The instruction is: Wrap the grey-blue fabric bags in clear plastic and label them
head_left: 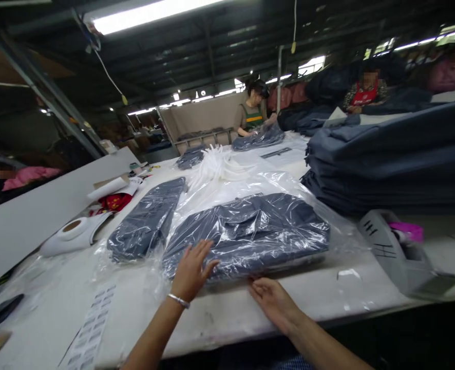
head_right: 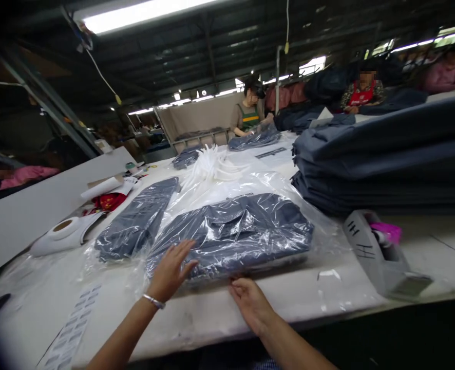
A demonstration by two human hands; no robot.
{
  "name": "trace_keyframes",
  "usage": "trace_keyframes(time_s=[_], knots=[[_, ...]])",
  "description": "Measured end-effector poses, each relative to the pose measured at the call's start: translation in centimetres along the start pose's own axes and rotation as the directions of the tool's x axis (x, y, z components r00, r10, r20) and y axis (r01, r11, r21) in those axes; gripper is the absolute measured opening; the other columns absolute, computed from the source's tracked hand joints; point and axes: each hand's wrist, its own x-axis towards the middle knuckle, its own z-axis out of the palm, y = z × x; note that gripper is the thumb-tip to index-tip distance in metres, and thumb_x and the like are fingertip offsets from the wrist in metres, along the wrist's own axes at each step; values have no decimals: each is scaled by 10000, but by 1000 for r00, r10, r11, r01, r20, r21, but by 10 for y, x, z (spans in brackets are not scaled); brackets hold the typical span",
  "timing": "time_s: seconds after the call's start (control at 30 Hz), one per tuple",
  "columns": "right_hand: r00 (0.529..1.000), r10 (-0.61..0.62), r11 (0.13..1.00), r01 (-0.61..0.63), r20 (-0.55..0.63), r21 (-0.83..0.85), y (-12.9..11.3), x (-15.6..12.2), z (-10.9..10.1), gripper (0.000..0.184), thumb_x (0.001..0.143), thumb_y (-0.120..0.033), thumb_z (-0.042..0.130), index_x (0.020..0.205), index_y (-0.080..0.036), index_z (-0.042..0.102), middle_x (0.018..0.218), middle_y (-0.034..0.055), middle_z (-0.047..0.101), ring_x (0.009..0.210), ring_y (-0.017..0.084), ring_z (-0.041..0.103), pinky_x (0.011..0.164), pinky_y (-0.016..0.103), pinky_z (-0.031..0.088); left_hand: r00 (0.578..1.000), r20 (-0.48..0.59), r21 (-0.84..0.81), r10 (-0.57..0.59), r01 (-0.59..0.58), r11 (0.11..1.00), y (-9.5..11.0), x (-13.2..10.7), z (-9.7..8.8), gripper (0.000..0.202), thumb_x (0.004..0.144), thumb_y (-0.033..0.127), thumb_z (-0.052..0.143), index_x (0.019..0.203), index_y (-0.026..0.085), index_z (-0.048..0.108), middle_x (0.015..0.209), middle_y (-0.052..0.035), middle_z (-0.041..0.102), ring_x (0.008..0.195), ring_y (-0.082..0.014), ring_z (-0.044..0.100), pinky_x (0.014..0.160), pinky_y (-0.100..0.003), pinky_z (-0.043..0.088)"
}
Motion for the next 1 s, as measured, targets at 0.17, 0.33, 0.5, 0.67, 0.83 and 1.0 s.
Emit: trace_keyframes(time_s=[0.17,0.33,0.5,0.67,0.83,1.0], knots=[[968,-94,995,81,232,64,-7,2,16,217,522,-37,645,646,-214,663,945,0,732,1158,218,600,1099,342,417,986,-60,90,158,-153,984,62,10,9,880,790,297,693,1514,320,194,1566,-85,302,1414,-316,318,1154,-544,252],[963,-134,955,189,234,-230,-29,26,17,219,505,-69,585,665,-202,651,854,22,726,1048,250,646,996,382,491,995,-96,129,39,-27,991,62,32,18,893,733,9,507,1518,304,197,1492,-83,436,1233,-277,525,997,-440,450],[950,-189,920,260,248,-295,-38,49,19,117,489,-115,593,561,-207,598,686,23,705,913,286,674,921,428,514,997,-34,134,67,-61,989,55,36,38,785,626,-19,495,1380,201,488,1398,-117,544,1297,-312,481,1053,-496,412],[869,-275,880,400,411,-257,-71,39,76,301,531,-138,642,812,-229,695,1026,3,734,1080,262,632,973,390,485,978,-195,-9,-74,74,997,46,61,-17,708,684,37,483,1355,261,515,1332,-81,608,1178,-284,595,962,-437,494],[617,-280,696,658,736,-287,-131,13,142,601,701,-231,667,1291,-282,568,1348,30,589,1287,246,500,1086,442,371,930,-139,-292,-340,290,912,32,78,-138,296,788,431,596,878,171,704,792,-66,728,812,-310,678,747,-417,528],[599,-745,385,746,293,-544,-146,25,105,685,833,-571,578,1424,-269,409,1507,73,406,1400,265,338,1157,477,247,743,254,-838,-619,489,244,31,36,-191,432,638,399,792,983,178,658,762,-44,731,721,-281,709,714,-443,585]])
